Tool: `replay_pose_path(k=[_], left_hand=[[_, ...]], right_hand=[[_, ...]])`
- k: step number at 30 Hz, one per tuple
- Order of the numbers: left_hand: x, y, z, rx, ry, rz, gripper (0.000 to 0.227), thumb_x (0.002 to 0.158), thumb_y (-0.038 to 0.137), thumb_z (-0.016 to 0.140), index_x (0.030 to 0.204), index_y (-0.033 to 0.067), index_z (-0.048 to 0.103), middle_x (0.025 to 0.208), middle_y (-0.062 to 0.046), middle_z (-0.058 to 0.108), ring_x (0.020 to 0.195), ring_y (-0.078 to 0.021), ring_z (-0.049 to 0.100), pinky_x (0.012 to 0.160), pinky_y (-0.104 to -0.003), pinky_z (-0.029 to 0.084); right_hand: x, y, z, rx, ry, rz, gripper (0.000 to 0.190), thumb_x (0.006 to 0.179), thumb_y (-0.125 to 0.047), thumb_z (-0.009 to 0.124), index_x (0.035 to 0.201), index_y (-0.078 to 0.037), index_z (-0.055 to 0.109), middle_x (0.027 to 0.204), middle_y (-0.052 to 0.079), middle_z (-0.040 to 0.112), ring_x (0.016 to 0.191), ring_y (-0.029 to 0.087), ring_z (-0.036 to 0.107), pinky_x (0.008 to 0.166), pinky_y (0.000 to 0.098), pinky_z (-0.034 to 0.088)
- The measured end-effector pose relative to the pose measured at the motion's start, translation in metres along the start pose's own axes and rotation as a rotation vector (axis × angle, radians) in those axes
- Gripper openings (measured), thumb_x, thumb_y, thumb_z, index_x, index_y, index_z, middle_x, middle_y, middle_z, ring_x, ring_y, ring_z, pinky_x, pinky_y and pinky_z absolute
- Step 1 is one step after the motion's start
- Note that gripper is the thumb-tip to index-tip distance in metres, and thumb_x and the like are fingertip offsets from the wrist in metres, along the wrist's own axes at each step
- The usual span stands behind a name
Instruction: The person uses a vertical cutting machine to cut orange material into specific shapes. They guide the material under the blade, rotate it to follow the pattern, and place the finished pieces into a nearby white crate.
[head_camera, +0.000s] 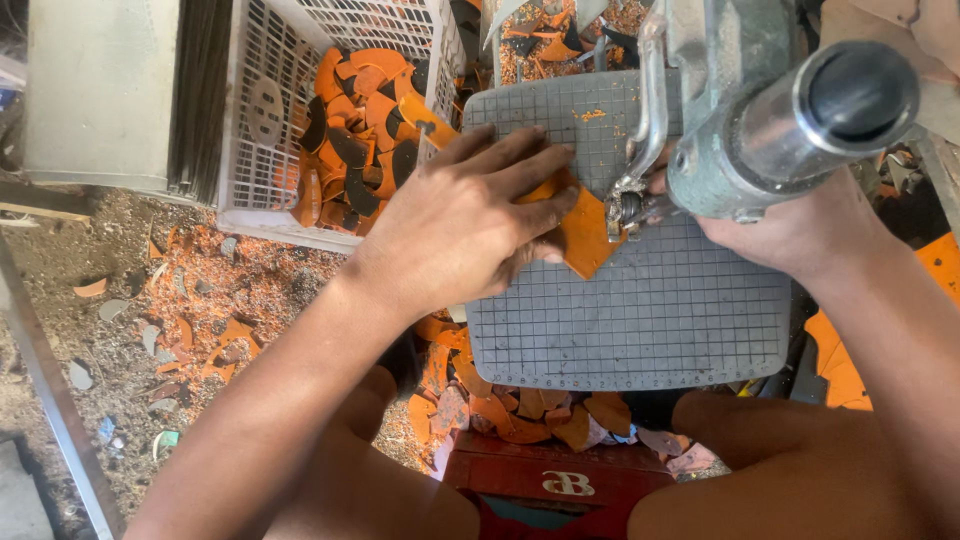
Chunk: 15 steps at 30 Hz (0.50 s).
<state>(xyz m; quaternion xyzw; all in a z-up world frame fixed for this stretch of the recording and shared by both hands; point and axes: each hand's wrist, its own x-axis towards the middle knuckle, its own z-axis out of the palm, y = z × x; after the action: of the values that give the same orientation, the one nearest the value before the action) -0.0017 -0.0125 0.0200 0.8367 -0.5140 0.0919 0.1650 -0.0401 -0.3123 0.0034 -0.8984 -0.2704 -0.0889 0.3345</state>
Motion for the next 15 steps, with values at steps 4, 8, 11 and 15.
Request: replay_pose_path(k=[4,8,11,15], left_hand=[[0.002,0.002,0.000,-0.049,-0.001,0.014,0.041,0.078,0.036,0.084,0.111,0.0113,0.079,0.133,-0.007,0.066,0.130,-0.0311,0.057,0.111,-0.051,0.046],[0.003,0.007,0.000,-0.065,-0.003,-0.006,0.036,0.080,0.030,0.083,0.110,0.0107,0.079,0.127,-0.008,0.067,0.125,-0.0301,0.058,0.108,-0.048,0.049],[0.000,0.014,0.000,-0.058,-0.019,-0.040,0.036,0.080,0.026,0.083,0.111,0.0093,0.078,0.123,-0.010,0.065,0.122,-0.0301,0.059,0.104,-0.048,0.051],[-0.001,0.019,0.000,-0.007,-0.013,-0.069,0.038,0.078,0.028,0.082,0.111,0.0088,0.078,0.119,-0.012,0.063,0.120,-0.0306,0.058,0.102,-0.050,0.051]], right_hand=[[0.001,0.018,0.003,-0.014,-0.058,0.045,0.007,0.089,-0.009,0.078,0.093,-0.008,0.072,0.089,0.004,0.074,0.080,0.017,0.071,0.071,0.0345,0.058],[0.007,0.026,0.006,-0.063,-0.116,0.095,0.008,0.090,-0.011,0.077,0.095,-0.008,0.073,0.090,0.005,0.074,0.082,0.018,0.071,0.072,0.0351,0.058],[0.012,0.029,0.007,-0.070,-0.128,0.108,0.009,0.089,-0.012,0.077,0.095,-0.008,0.073,0.091,0.006,0.074,0.083,0.019,0.071,0.073,0.0352,0.059],[0.020,0.031,0.007,-0.082,-0.141,0.115,0.010,0.089,-0.014,0.077,0.096,-0.007,0.073,0.091,0.006,0.074,0.084,0.020,0.072,0.074,0.0354,0.059]])
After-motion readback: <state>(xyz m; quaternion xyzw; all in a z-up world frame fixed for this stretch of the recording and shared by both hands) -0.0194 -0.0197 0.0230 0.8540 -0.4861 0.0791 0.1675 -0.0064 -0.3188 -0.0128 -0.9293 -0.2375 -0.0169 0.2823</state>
